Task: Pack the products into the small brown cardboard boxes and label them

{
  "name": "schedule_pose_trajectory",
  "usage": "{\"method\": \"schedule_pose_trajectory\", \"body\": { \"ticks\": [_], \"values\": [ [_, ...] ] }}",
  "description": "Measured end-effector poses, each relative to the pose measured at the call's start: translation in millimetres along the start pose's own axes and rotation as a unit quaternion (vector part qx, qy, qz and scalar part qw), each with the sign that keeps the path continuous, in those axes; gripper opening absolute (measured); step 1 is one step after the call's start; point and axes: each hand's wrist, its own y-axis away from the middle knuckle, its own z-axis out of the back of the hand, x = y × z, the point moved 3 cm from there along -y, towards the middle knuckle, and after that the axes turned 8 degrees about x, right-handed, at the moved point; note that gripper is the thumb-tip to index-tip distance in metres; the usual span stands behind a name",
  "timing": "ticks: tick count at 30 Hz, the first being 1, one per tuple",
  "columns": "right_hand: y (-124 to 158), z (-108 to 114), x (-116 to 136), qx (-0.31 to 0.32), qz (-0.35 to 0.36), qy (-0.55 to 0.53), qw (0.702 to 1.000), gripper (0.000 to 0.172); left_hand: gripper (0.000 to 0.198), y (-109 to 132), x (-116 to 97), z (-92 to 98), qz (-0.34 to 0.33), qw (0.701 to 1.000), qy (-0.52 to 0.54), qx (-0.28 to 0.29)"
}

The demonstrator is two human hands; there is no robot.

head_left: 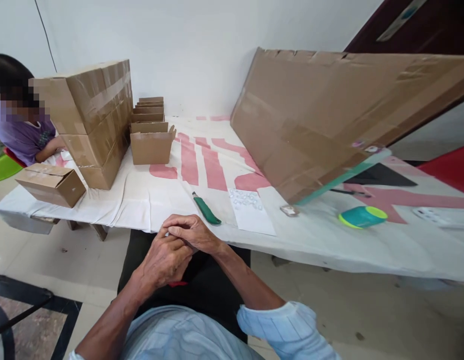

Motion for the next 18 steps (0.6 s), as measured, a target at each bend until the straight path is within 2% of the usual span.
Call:
{"method": "schedule_pose_trajectory", "body": {
  "ticks": [4, 9, 18],
  "values": [
    [10, 3, 18, 0.003, 0.031, 0.032, 0.999, 0.02, 0.012, -1, -6, 18.0, -0.008, 0.993, 0.119, 0.01],
    [18, -1, 36, -0.004, 0.048, 0.06, 0.997, 0.024, 0.01, -6, -13, 38.9, -0.013, 0.964, 0.267, -0.013],
    [24, -8, 38, 0.003, 0.025, 0.049, 0.998, 0.035, 0.01, -14, -14, 54.5, -0.004, 0.907, 0.419, -0.044]
  ]
}}
